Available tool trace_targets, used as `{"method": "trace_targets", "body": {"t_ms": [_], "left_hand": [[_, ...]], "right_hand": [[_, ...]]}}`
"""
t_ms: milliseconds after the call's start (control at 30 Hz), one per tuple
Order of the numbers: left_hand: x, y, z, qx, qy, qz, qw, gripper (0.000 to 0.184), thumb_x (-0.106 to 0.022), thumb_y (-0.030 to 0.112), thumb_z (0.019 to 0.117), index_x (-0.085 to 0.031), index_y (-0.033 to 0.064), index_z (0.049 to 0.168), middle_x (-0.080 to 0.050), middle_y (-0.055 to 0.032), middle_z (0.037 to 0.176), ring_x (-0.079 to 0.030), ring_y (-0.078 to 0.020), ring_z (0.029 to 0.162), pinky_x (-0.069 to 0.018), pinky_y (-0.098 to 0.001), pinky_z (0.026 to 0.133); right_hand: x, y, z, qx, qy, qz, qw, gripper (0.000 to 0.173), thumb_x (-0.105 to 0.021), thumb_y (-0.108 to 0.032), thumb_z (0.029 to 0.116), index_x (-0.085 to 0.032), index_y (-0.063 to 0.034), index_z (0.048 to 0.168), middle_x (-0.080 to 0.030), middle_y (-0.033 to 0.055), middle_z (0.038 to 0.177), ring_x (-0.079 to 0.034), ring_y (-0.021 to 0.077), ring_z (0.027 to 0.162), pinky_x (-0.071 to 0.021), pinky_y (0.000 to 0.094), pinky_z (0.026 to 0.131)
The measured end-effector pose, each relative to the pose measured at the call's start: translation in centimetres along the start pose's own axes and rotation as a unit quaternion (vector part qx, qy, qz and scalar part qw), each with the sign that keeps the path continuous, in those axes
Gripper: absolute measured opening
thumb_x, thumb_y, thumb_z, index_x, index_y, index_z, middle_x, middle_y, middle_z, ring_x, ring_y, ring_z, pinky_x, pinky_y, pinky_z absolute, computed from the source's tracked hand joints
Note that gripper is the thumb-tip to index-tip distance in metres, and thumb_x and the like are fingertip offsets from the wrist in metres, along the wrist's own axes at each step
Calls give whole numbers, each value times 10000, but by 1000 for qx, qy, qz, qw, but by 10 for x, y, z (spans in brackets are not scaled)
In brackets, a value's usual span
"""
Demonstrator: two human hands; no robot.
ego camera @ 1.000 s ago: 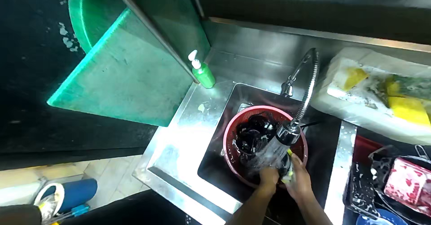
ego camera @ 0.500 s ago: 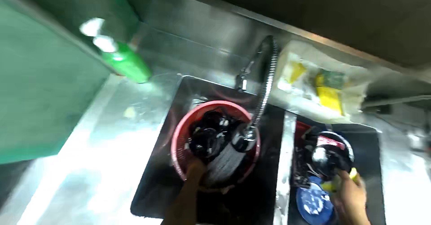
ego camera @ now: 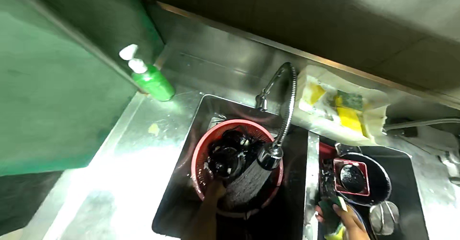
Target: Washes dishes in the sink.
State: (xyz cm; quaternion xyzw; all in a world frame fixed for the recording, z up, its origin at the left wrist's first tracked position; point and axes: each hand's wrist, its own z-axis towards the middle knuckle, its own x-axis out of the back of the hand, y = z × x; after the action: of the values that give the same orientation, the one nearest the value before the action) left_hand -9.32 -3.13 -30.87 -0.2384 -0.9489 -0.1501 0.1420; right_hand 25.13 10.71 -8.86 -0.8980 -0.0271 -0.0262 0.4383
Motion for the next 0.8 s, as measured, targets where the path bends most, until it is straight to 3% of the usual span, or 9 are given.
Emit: {"method": "trace_targets", "body": {"t_ms": [133,200,267,367,433,500,600,700,800], "left_hand": [[33,-8,-29,18,4,-13,1000,566,-664,300,947,-557,-33,1391,-563,-272,1406,-541,-414,1321,-434,-602,1088],[52,-15,-59,27,79,-55,995,708,-728,314,877,-488,-1,1464,-581,-252,1393,-567,-403,1295,-450,-613,1077],[68,-21,-93,16,152,-155,976,737,-753,303,869,-448,71,1498,-633,-209,1326,-630,-359,1214,-503,-578,1028],[71,-15,-135,-17,167,-455,875,523,-638,209,971,-523,119,1473,-635,-183,1290,-652,-309,1047,-564,-492,812],[62,15,-152,-6,122,-626,770,456,-532,338,1044,-513,150,1459,-633,-174,1307,-656,-348,1081,-573,-547,815],[48,56,-158,-22,91,-700,708,481,-495,440,1059,-521,148,1441,-641,-192,1291,-670,-392,1071,-583,-603,800],[25,95,-158,-76,58,-666,740,624,-370,612,1059,-527,161,1461,-656,-153,1312,-673,-343,1123,-587,-590,846],[20,103,-155,-105,94,-609,780,782,-223,711,1030,-476,157,1522,-541,-122,1497,-542,-284,1351,-500,-592,1038],[32,93,-164,-136,115,-595,783,750,-242,650,1058,-410,130,1571,-428,-115,1602,-419,-241,1465,-377,-542,1179]], "right_hand": [[-27,12,-7,8,-26,-47,999,360,-438,-84,1046,-450,17,1392,-698,216,1127,-739,333,896,-647,487,730],[-40,15,-8,35,-29,-65,997,385,-478,-89,1036,-449,14,1406,-692,208,1126,-738,322,882,-650,475,721],[-54,16,-11,81,-26,-100,991,517,-530,-139,1026,-348,-5,1491,-667,179,1168,-743,271,889,-660,439,739],[-92,15,-11,110,-27,-138,984,545,-571,-268,1008,-370,-24,1453,-660,129,1128,-717,187,877,-638,389,735],[-129,15,-6,126,-72,-170,975,494,-588,-293,1005,-448,-6,1382,-677,142,1095,-724,213,853,-643,407,707],[-167,14,0,177,-123,-234,948,487,-644,-286,950,-525,25,1306,-623,196,1185,-686,267,985,-616,436,818],[-201,10,-3,189,-204,-370,886,552,-666,-347,942,-569,-14,1371,-516,251,1421,-548,345,1297,-490,477,1083],[-203,9,-9,140,-285,-416,852,493,-596,-349,1014,-567,-46,1402,-579,202,1403,-586,286,1286,-477,457,1109],[-180,1,-8,87,-441,-417,790,424,-533,-356,1062,-609,-95,1388,-663,124,1317,-628,216,1227,-491,453,1087]]}}
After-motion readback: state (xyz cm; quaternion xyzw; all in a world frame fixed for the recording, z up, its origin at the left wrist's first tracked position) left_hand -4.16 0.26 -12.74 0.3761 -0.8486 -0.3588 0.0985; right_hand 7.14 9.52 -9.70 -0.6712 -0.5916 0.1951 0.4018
